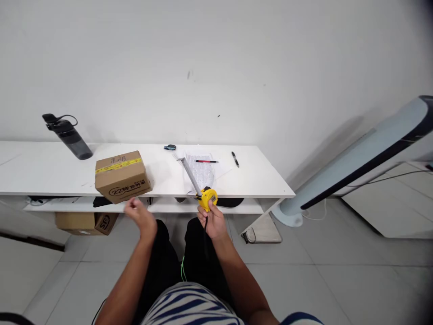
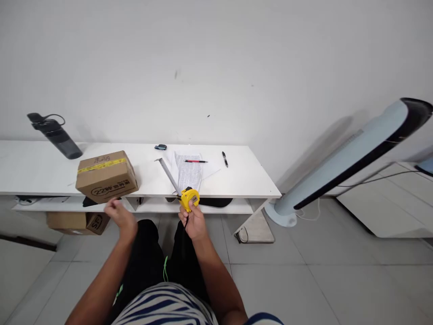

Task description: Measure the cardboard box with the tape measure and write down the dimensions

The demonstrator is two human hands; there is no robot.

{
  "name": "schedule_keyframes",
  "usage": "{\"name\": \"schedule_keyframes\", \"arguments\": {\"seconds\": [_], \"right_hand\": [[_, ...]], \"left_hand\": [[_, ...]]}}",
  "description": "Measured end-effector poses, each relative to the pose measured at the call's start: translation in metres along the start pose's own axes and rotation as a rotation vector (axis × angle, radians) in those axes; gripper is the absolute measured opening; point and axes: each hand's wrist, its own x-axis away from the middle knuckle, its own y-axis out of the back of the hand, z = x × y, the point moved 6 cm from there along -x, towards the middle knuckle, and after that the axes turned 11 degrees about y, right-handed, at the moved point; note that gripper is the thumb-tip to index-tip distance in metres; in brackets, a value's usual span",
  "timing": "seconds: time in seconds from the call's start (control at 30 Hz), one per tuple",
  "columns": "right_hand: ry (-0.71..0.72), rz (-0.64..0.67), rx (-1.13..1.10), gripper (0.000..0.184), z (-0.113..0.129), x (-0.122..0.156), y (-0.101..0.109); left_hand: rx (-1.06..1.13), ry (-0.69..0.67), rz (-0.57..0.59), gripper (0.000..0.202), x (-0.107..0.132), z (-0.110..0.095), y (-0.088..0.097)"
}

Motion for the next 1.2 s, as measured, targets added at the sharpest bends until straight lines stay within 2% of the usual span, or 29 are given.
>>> {"name": "schedule_keyframes", "arguments": {"seconds": [0.03, 0.1, 0.17, 0.2, 0.27, 0.33, 0.5, 0.6, 0.67, 0.8, 0.87, 1.07, 1.2], "right_hand": [[-0.008, -0.004, -0.015, 0.035, -0.003, 0.000, -0.001], [-0.025, -0.009, -0.006, 0.034, -0.011, 0.000, -0.002], [-0.046, -0.030, 0.040, 0.032, -0.019, 0.000, 0.001], [-0.055, -0.049, 0.064, 0.030, -0.022, 0.000, 0.004], [-0.063, -0.094, 0.082, 0.026, -0.027, 0.000, 0.010], [-0.067, -0.124, 0.049, 0.024, -0.030, 0.001, 0.016], [-0.121, -0.095, -0.109, 0.020, -0.036, 0.003, 0.023], [-0.105, -0.069, -0.160, 0.023, -0.034, 0.005, 0.026], [-0.096, -0.065, -0.161, 0.025, -0.032, 0.007, 0.029], [-0.094, -0.085, -0.132, 0.026, -0.026, 0.009, 0.034], [-0.070, -0.089, -0.119, 0.025, -0.021, 0.008, 0.035], [-0.007, -0.126, -0.019, 0.028, -0.011, 0.003, 0.036], [0.060, -0.149, 0.059, 0.038, -0.006, 0.001, 0.032]], "left_hand": [[-0.030, -0.015, 0.009, 0.036, 0.020, 0.002, -0.009], [-0.101, 0.028, 0.326, 0.040, 0.058, 0.006, -0.044], [-0.117, 0.130, 0.647, 0.046, 0.090, 0.010, -0.075], [-0.110, 0.202, 0.766, 0.049, 0.102, 0.012, -0.086], [-0.091, 0.341, 0.894, 0.054, 0.114, 0.016, -0.099], [-0.075, 0.416, 0.925, 0.054, 0.116, 0.019, -0.104], [0.022, 0.411, 0.920, 0.062, 0.106, 0.022, -0.106], [0.019, 0.413, 0.954, 0.062, 0.107, 0.026, -0.108], [-0.016, 0.347, 0.984, 0.057, 0.110, 0.025, -0.109], [-0.165, 0.066, 1.017, 0.042, 0.113, 0.019, -0.109], [-0.236, -0.014, 1.031, 0.040, 0.115, 0.016, -0.110], [-0.254, -0.060, 1.061, 0.040, 0.119, 0.003, -0.113], [-0.255, -0.091, 0.991, 0.042, 0.112, -0.005, -0.112]]}}
